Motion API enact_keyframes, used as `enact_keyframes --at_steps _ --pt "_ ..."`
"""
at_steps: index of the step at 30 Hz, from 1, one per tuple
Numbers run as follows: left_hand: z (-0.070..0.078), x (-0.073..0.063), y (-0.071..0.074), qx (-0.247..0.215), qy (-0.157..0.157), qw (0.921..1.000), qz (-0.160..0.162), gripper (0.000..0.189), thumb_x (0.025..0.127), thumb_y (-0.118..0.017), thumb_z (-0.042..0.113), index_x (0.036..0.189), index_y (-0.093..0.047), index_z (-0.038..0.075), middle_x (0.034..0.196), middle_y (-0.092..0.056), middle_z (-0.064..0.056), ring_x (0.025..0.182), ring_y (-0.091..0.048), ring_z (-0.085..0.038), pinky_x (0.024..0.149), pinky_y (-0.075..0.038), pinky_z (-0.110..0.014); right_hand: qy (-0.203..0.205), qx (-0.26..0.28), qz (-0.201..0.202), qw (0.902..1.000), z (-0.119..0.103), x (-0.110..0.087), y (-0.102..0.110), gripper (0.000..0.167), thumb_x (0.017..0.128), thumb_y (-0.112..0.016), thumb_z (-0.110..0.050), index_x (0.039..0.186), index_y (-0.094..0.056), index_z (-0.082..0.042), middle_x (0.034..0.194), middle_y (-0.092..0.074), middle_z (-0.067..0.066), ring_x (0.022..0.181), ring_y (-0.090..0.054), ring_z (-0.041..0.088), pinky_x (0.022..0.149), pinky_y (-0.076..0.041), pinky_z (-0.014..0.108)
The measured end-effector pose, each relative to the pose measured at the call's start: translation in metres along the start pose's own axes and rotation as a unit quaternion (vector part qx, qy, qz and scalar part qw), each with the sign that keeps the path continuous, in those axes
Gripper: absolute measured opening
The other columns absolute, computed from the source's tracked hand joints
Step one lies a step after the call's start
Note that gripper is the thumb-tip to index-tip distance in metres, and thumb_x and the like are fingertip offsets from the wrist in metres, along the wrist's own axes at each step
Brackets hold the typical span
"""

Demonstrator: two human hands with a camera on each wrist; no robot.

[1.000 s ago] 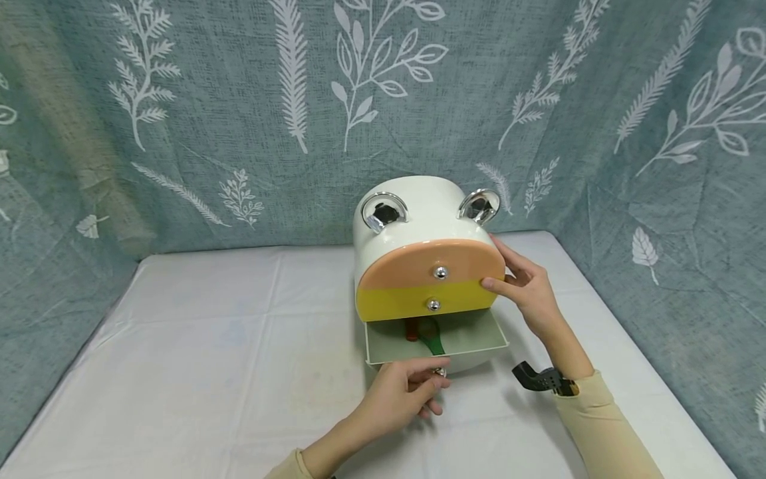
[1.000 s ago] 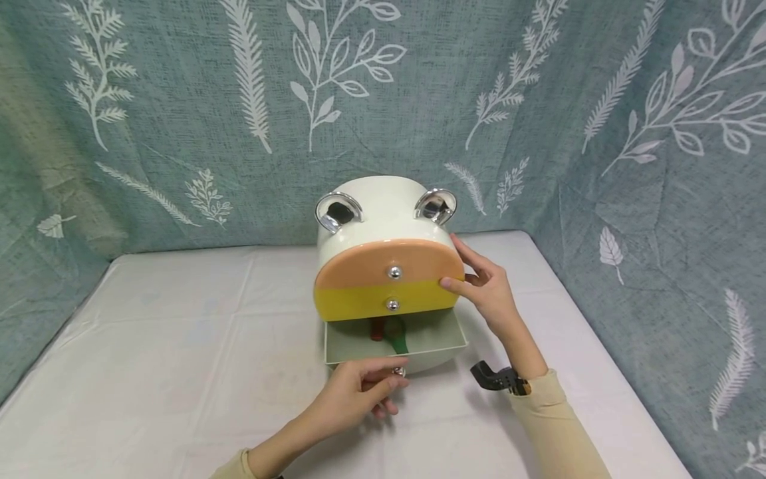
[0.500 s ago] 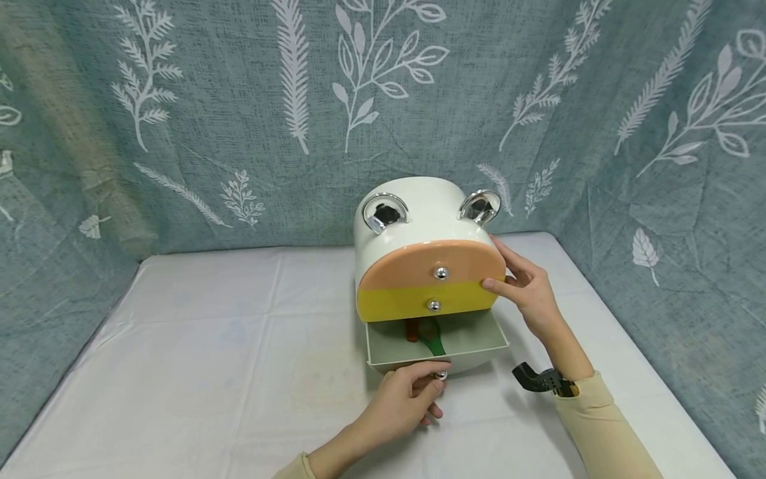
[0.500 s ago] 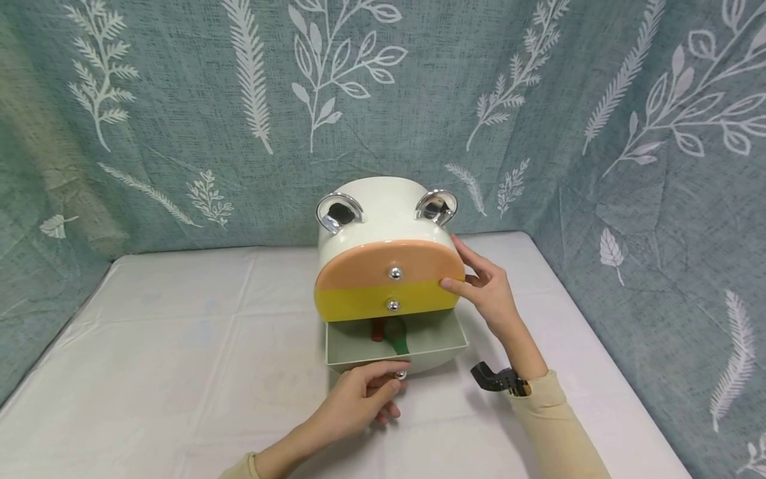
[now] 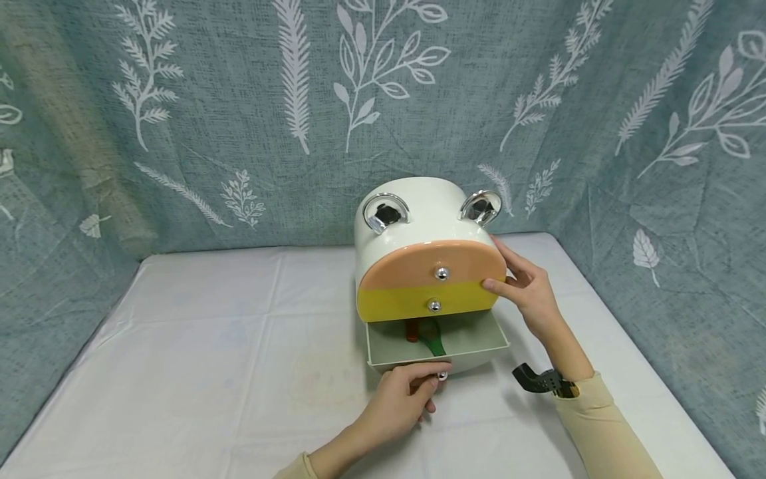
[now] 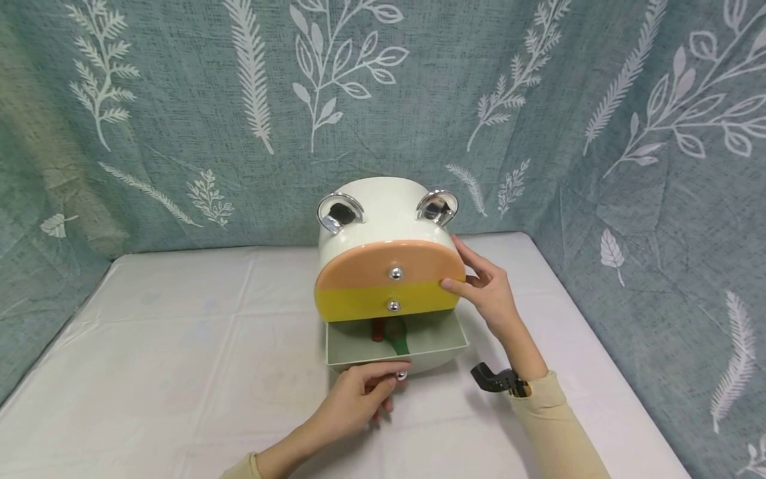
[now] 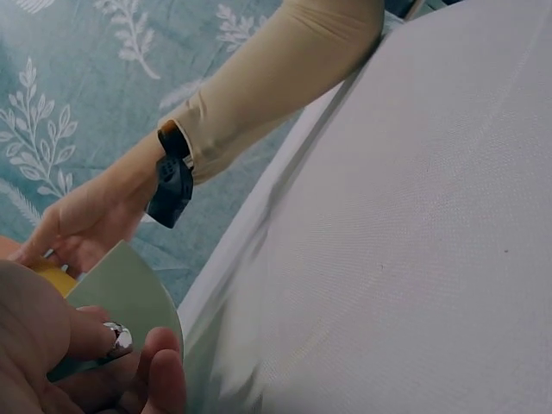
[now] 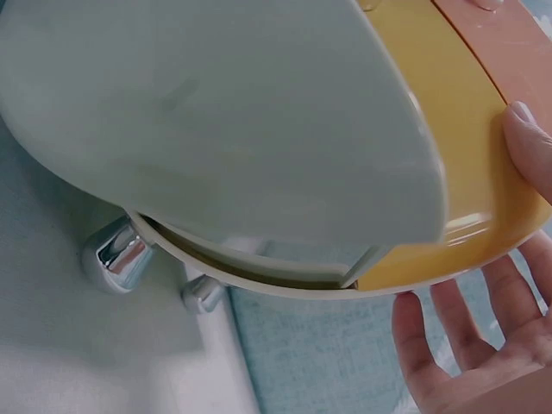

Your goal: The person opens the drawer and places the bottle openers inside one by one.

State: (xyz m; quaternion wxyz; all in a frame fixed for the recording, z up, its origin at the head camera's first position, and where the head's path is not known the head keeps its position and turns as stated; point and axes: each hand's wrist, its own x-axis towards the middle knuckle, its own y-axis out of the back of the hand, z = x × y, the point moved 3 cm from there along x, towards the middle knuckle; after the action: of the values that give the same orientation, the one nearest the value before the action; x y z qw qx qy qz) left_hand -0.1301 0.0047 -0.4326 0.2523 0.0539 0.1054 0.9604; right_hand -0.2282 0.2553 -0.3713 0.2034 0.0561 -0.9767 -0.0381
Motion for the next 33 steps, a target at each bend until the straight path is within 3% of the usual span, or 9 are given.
enact_keyframes --at_steps 7,13,25,33 --pt "-0.0001 -0.0005 -0.0010 0.024 -0.009 0.9995 0.020 0.028 0.100 -0.058 0.009 0.121 -0.071 0.021 0.093 -0.069 0.000 0.063 -0.065 -0.018 0.051 -0.048 -0.021 -0.001 0.002 0.003 1.0000 0.0002 0.0003 -0.0010 0.069 0.087 -0.071 0.006 0.148 -0.047 -0.015 0.151 -0.043 0.004 0.134 -0.041 0.023 0.093 -0.048 0.027" --pt "-0.0012 -0.0014 -0.0042 0.006 -0.019 0.9991 0.037 0.028 0.099 -0.059 0.008 0.120 -0.073 0.020 0.086 -0.067 -0.004 0.062 -0.065 -0.019 0.048 -0.049 -0.022 0.003 0.001 0.006 1.0000 -0.0004 -0.0001 -0.0007 0.069 0.087 -0.071 0.007 0.148 -0.047 -0.015 0.151 -0.043 0.005 0.133 -0.042 0.023 0.093 -0.048 0.027" --pt "-0.0051 -0.0010 0.0008 -0.038 0.017 0.9983 0.041 0.025 0.098 -0.063 0.011 0.116 -0.075 0.023 0.080 -0.068 -0.008 0.060 -0.063 -0.026 0.044 -0.050 -0.025 0.003 0.004 0.003 1.0000 0.0015 0.0007 -0.0024 0.068 0.088 -0.070 0.008 0.148 -0.047 -0.015 0.150 -0.044 0.005 0.132 -0.043 0.023 0.092 -0.048 0.028" --pt "-0.0057 0.0002 0.0015 -0.051 0.031 0.9975 0.038 0.023 0.097 -0.064 0.011 0.115 -0.075 0.020 0.075 -0.068 -0.010 0.059 -0.061 -0.021 0.047 -0.051 -0.024 0.001 -0.004 0.003 1.0000 0.0021 0.0003 -0.0023 0.068 0.088 -0.070 0.006 0.148 -0.046 -0.016 0.151 -0.043 0.005 0.134 -0.041 0.023 0.093 -0.048 0.027"
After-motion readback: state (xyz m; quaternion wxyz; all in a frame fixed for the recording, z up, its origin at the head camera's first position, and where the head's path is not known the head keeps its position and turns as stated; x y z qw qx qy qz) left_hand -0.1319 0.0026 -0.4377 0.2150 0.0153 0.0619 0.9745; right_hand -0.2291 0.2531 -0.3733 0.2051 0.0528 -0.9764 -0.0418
